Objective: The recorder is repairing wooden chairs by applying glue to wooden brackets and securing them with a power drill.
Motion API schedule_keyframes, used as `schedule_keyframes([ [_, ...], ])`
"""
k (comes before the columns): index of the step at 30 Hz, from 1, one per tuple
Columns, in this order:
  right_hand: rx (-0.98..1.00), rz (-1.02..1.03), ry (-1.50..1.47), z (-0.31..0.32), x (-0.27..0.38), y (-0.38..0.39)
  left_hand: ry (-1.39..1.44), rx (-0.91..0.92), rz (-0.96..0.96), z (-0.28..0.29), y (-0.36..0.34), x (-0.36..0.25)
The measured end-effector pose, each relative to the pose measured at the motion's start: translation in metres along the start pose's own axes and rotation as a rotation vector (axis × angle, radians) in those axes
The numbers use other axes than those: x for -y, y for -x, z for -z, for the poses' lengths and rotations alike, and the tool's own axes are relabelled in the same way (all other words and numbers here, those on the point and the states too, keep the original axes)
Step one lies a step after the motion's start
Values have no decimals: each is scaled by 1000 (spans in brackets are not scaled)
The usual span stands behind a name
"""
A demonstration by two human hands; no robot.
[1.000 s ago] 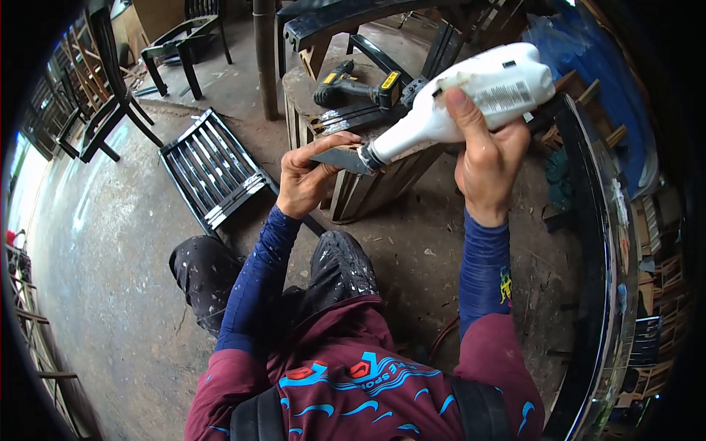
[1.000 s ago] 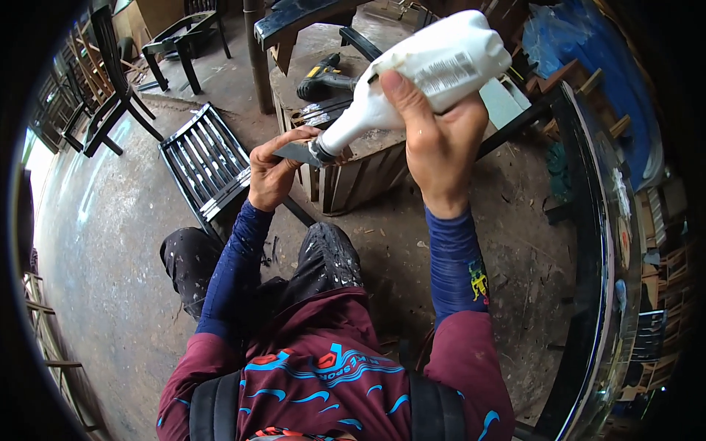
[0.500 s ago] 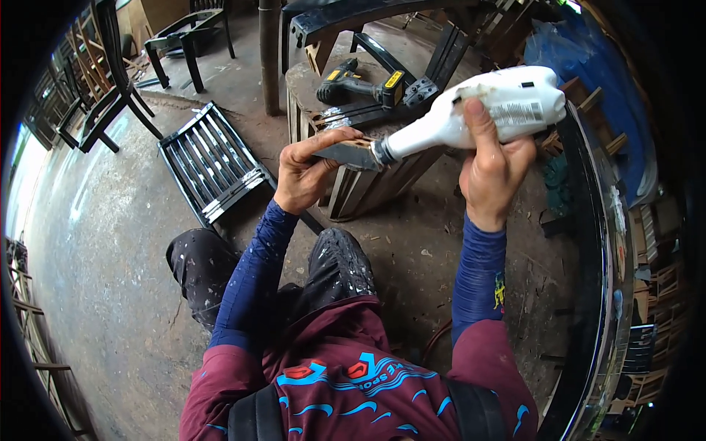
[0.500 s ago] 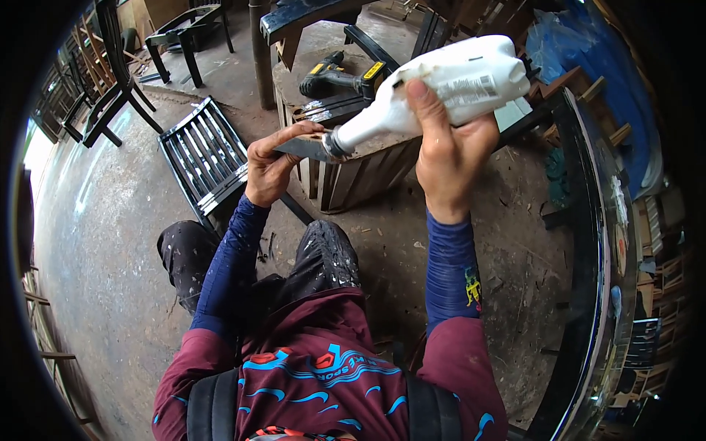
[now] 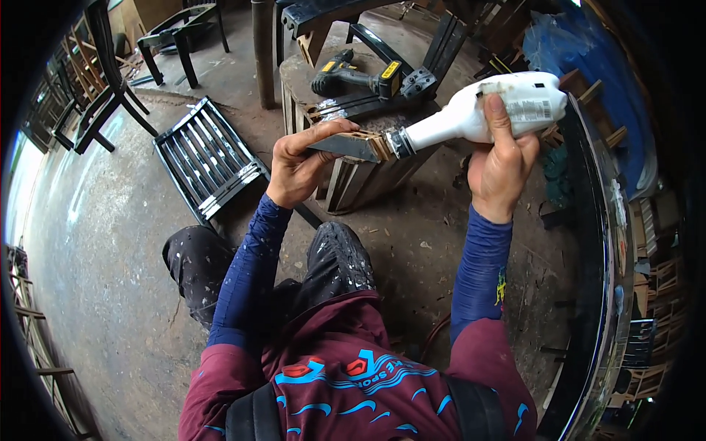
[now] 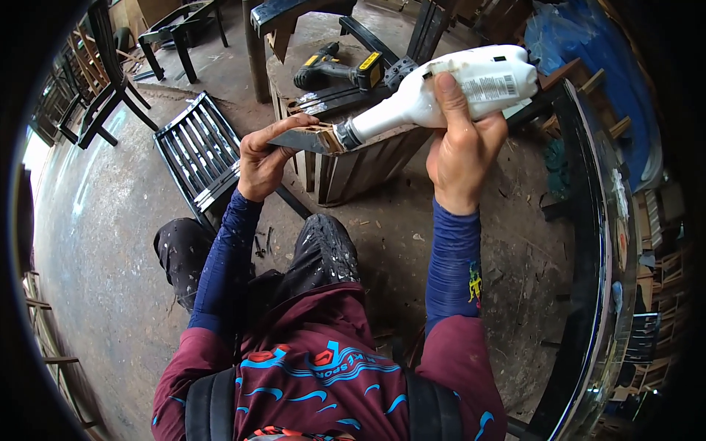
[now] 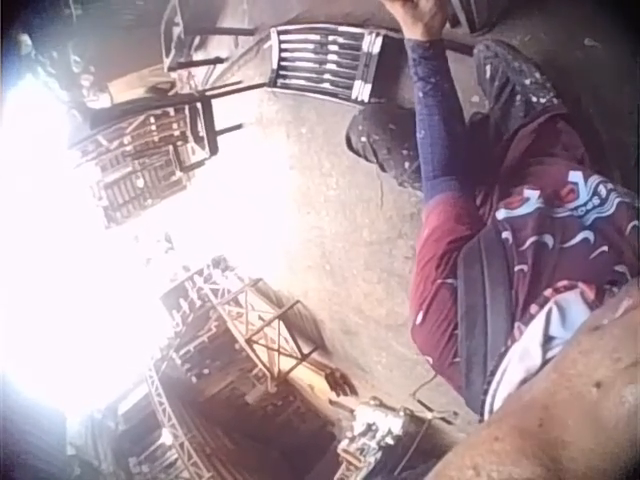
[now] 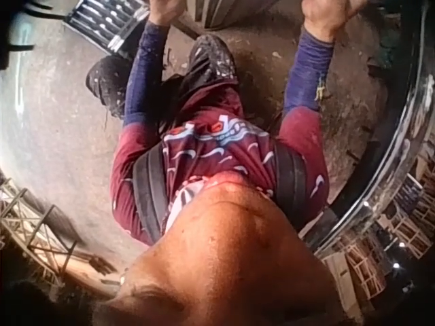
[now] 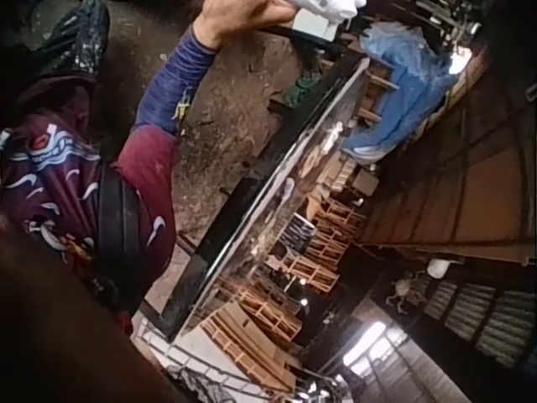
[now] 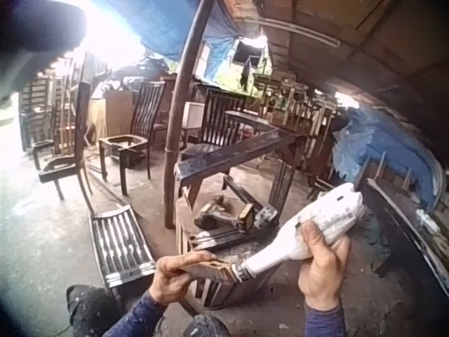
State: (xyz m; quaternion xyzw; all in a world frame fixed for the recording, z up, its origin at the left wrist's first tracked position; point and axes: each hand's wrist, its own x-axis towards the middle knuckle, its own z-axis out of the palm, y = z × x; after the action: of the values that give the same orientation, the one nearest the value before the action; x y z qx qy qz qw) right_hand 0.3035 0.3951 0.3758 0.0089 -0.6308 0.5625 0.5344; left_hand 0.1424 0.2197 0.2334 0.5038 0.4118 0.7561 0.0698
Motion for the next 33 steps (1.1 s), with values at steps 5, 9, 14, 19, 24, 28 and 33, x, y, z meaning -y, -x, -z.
schedule_keyframes([
  [5,-64,-239,-85,11,-28,-6,-17,11,9,-4,-3,1],
  [9,-81,-288,-88,16,-35,-8,-10,-16,11,-9,-5,0],
  [14,-70,-268,-71,7,-32,-9,-5,6,29,-6,-4,0],
  [19,-41,-123,-49,-7,-19,-4,-27,-4,17,-6,-1,0],
  [24,56,107,23,-19,-11,2,6,-52,10,-3,-1,0],
  [28,27,89,45,-7,-7,5,-51,-41,52,3,1,-4],
  [33,25,65,-5,-8,-2,0,57,-10,58,-1,3,-2],
])
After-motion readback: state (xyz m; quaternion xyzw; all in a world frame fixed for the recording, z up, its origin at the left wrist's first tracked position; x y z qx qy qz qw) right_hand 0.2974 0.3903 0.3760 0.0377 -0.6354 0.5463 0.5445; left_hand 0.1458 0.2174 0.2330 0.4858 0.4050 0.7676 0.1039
